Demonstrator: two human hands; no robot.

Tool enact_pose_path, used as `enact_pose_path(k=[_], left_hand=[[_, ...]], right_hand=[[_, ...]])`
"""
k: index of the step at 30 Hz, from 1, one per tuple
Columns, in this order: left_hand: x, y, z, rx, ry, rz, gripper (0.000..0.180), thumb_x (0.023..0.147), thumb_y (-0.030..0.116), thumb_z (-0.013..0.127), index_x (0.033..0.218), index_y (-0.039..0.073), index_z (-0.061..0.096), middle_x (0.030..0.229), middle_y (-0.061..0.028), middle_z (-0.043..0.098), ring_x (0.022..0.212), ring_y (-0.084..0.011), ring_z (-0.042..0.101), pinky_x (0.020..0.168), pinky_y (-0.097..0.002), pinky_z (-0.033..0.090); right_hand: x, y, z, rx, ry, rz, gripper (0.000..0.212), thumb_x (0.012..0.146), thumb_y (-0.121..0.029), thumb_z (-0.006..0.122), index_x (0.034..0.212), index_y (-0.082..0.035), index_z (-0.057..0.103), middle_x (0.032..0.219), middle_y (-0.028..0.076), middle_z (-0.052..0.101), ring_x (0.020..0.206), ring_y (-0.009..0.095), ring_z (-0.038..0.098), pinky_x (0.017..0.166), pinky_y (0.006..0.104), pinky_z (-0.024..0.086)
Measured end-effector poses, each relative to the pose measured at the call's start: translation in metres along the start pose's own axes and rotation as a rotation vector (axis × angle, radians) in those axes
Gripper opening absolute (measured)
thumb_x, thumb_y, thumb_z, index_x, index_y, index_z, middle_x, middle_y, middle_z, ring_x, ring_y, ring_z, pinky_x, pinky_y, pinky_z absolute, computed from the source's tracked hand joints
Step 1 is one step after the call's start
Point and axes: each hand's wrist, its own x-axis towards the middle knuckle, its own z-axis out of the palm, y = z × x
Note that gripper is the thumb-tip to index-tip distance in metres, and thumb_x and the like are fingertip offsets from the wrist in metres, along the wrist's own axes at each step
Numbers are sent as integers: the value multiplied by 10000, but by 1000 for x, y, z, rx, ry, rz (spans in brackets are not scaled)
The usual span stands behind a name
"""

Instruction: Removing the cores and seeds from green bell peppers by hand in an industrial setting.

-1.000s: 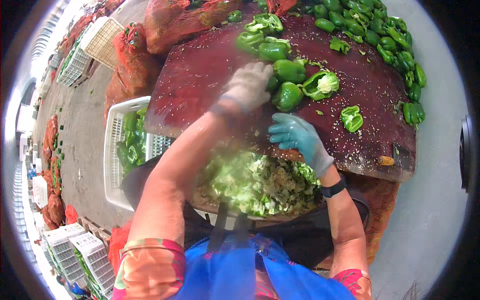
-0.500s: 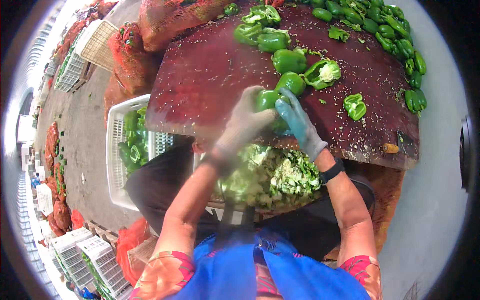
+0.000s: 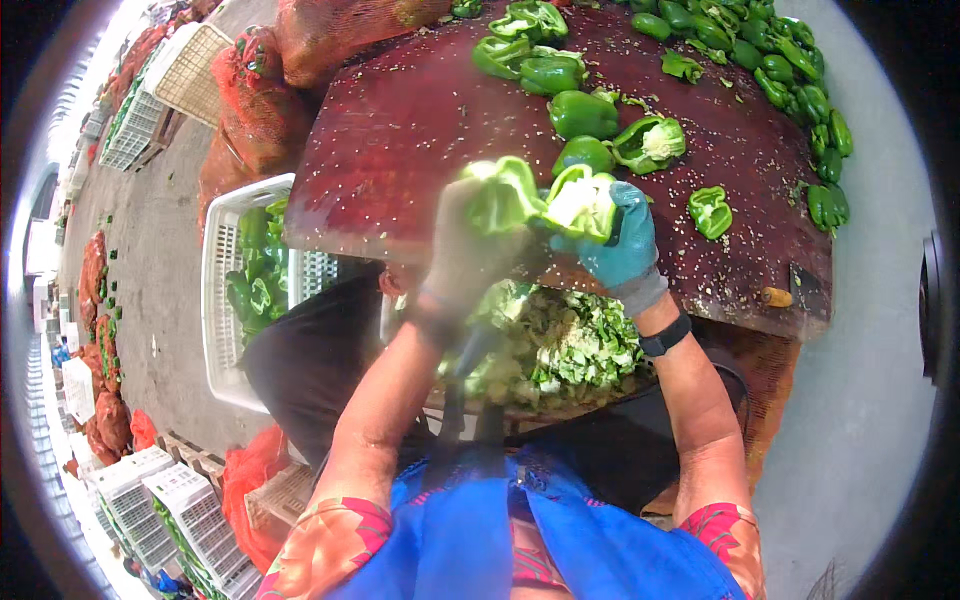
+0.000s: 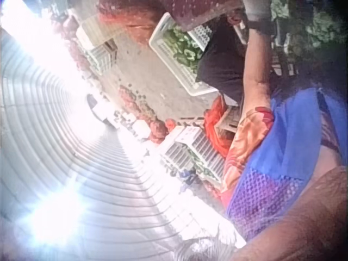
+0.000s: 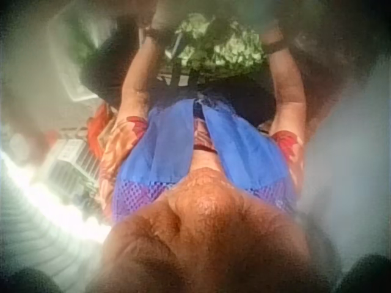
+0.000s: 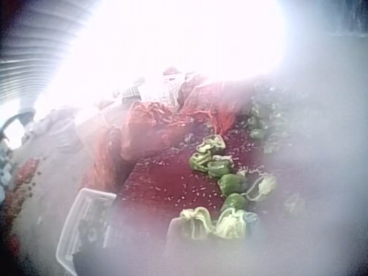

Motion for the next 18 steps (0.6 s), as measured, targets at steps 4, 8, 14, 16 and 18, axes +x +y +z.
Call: enact_pose_path(k=[4,8,14,16,18], left_hand=[[-7,13,24,-91,71,-77,370,732,106,855,1008,4,631,988,-77,645,909,-179,637,794,-326,531],[-17,33,30,993,-2,408,334,748,110,829,1012,14,648,995,-82,660,876,-170,633,783,-326,528],[-1,44,27,972,-13,482,338,852,0,757,1104,28,533,1028,-62,651,977,-165,641,872,-306,547],[1,47,28,640,-10,251,377,848,-7,762,1150,15,537,1091,-91,657,973,-171,655,873,-313,550],[0,67,39,1035,-84,307,489,877,96,757,1288,11,507,1166,-112,636,998,-179,650,858,-320,556]], right_hand=[[6,-1,-8,823,-105,591,646,915,-373,541,1441,-5,471,1431,233,545,1290,356,570,1024,511,508],[-1,16,-2,679,92,578,610,902,-335,527,1413,-2,498,1404,221,568,1262,367,587,1045,546,487],[10,10,-11,463,152,420,531,886,-286,519,1331,0,560,1347,185,612,1207,379,610,1056,588,471],[14,16,-22,1145,343,642,499,894,-275,533,1320,-19,572,1316,168,630,1204,365,611,1024,582,496],[17,12,-25,910,271,567,473,910,-264,539,1323,-36,573,1306,153,636,1205,356,609,1003,573,509]])
